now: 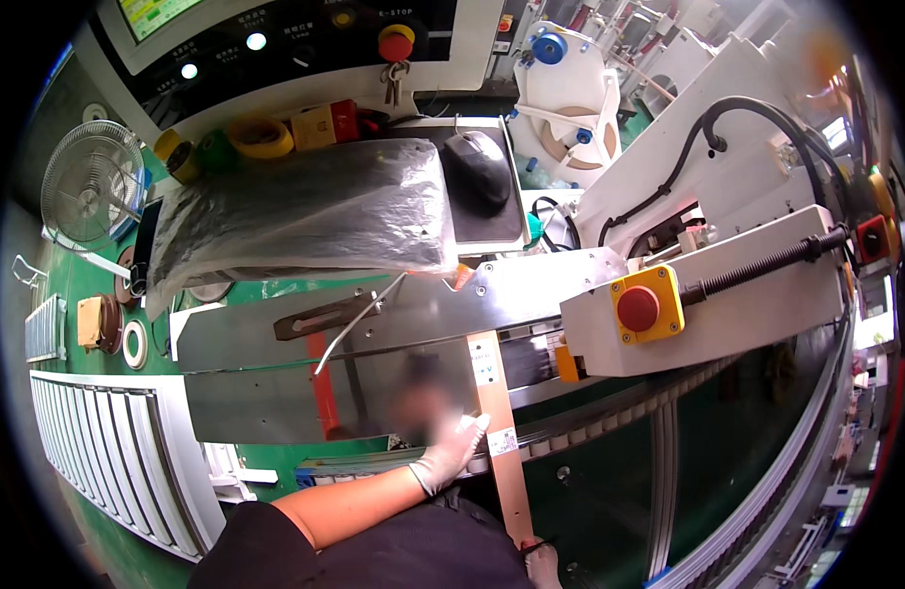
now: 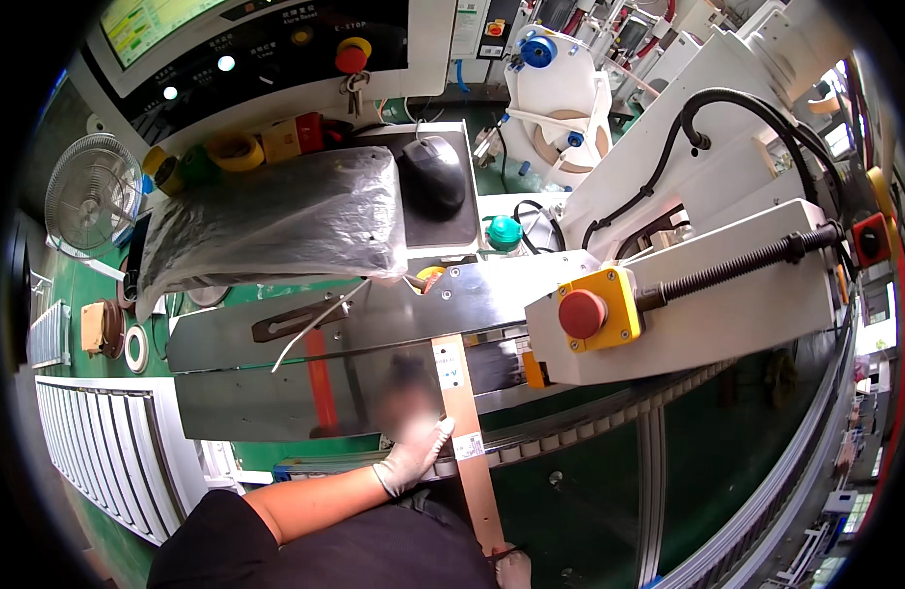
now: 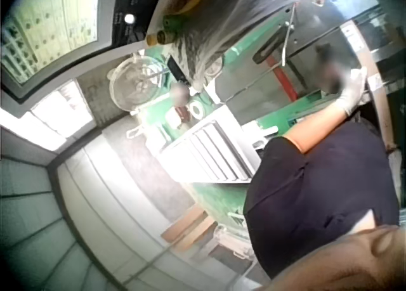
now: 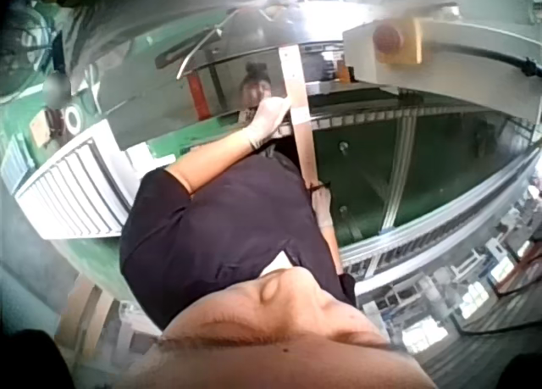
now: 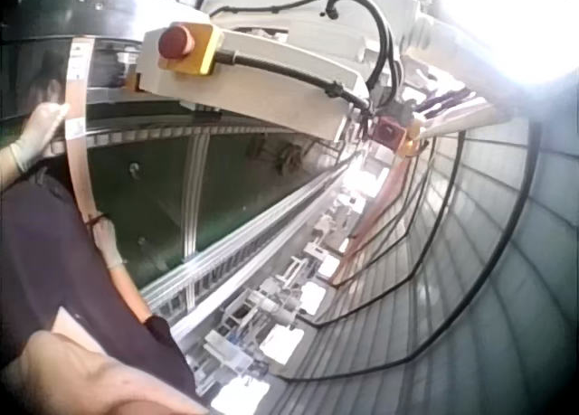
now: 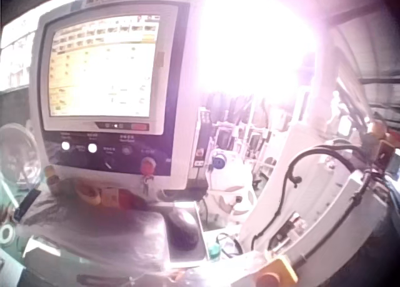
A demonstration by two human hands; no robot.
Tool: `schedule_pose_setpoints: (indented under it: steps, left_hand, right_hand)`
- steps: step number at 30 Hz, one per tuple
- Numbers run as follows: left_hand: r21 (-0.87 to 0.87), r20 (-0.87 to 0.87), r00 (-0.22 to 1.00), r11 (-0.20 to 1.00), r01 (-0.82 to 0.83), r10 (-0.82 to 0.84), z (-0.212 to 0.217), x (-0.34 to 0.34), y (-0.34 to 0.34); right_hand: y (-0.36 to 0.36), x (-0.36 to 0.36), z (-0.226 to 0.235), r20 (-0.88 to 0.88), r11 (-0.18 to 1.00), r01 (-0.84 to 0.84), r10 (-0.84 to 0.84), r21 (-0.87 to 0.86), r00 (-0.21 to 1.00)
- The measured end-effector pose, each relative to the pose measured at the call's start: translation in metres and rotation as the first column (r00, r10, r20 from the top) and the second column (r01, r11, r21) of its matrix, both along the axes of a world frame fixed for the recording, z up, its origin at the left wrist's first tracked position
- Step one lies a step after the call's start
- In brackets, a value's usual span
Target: The person handles a black bird on a table, then repeatedly picks up wooden parts and places them into a machine. The parts move along a conveyor belt after insertion.
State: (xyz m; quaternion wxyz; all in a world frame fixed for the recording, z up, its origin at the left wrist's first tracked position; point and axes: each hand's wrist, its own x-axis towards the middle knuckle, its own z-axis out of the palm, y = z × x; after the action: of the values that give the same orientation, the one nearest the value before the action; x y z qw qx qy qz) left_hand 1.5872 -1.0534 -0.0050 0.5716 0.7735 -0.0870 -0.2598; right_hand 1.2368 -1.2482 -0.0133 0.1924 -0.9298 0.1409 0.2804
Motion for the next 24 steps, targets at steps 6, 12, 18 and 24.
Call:
schedule_pose_setpoints:
  steps: [6,12,18,24]
  left_hand:
    - [0.134,0.081,0.986,0.982,0.131,-0.142,-0.015,0.005,-0.039]
    - [0.105,-0.014,0.996,0.99,0.093,-0.092,0.02,0.023,-0.109]
    - [-0.222,0.098,0.993,0.972,0.083,-0.062,-0.016,0.017,-0.185]
    - [-0.323,-0.157,0.987,0.942,-0.086,0.036,-0.022,0.016,-0.252]
  right_hand:
    - [-0.057,-0.029,-0.018,0.167,0.994,0.012,-0.03,0.108,0.986]
    - [-0.114,0.0,0.001,-0.18,0.86,0.358,-0.313,0.363,0.933]
    - [-0.175,0.038,0.039,-0.348,0.918,-0.352,0.274,-0.183,0.896]
    - [-0.251,0.021,-0.001,-0.066,0.718,0.516,-0.554,0.466,0.83]
